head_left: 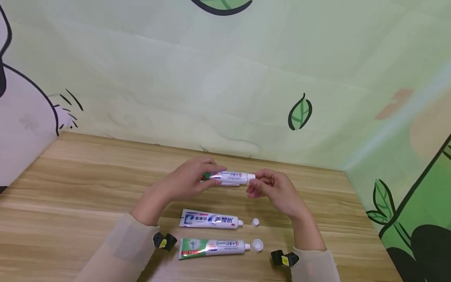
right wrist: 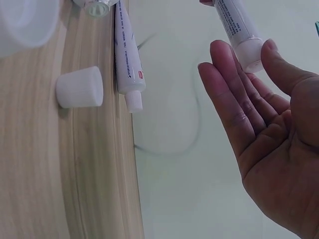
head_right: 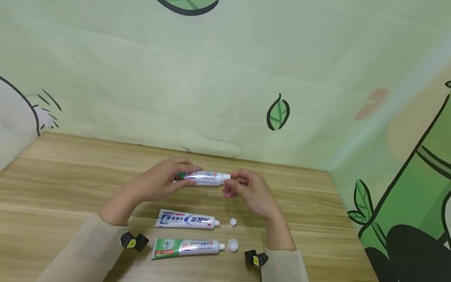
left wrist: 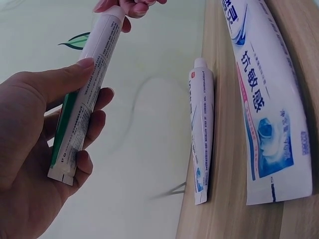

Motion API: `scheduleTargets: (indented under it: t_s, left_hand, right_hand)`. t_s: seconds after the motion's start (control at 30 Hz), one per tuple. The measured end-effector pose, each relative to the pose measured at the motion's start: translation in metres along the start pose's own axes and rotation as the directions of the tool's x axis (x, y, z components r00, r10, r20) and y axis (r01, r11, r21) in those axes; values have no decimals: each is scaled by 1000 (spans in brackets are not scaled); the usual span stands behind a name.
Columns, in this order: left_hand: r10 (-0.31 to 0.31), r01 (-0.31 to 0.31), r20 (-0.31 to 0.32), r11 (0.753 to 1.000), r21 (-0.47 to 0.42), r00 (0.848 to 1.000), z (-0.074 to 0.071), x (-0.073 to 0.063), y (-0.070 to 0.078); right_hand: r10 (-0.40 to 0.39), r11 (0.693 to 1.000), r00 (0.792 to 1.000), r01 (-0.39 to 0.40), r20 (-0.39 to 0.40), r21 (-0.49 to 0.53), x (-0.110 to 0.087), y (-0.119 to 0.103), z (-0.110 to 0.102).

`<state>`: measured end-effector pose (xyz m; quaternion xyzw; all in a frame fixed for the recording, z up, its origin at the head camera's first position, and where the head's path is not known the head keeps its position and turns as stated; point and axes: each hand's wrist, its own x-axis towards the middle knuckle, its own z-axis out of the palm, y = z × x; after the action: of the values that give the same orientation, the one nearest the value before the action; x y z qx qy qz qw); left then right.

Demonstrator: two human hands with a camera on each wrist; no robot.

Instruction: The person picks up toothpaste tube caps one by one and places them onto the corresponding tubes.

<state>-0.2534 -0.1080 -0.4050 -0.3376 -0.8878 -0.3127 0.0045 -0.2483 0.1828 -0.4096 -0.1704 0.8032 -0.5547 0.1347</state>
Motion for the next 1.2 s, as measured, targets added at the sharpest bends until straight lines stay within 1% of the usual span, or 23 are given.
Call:
scheduleTargets:
  t_s: [0.13, 0.33, 0.57, 0.8, 1.0, 1.1, 1.2]
  left_hand:
    - [-1, 1, 3, 1000, 1, 1000, 0, -1, 0]
    - [2, -2, -8, 1000, 8, 1000, 0, -1, 0]
    - [7, -6, 7, 1000, -28, 1000, 1, 0, 2]
    - [10, -10, 5, 1000, -26, 1000, 1, 1, 4]
    - [11, -11, 14, 1000, -29, 1000, 2, 0, 5]
    - [5, -4, 9, 999, -38, 1000, 2, 1, 5]
    - [-4, 4, 0, 999, -45, 1000, 1, 1, 5]
  right_hand:
    - [11, 1000, 1000, -10, 14, -16, -1, 0, 1]
    - [18, 1000, 1000, -18, 14, -20, 1, 0, 2]
    - [37, 999, 999, -36, 24, -36, 0, 1, 3]
    - [75, 997, 997, -74, 11, -24, 0, 1, 3]
    - [91, 996, 996, -91, 9, -23, -1, 1, 4]
    - [79, 997, 997, -80, -9, -25, -1, 1, 4]
    - [47, 998, 998, -48, -31, -33, 0, 0, 5]
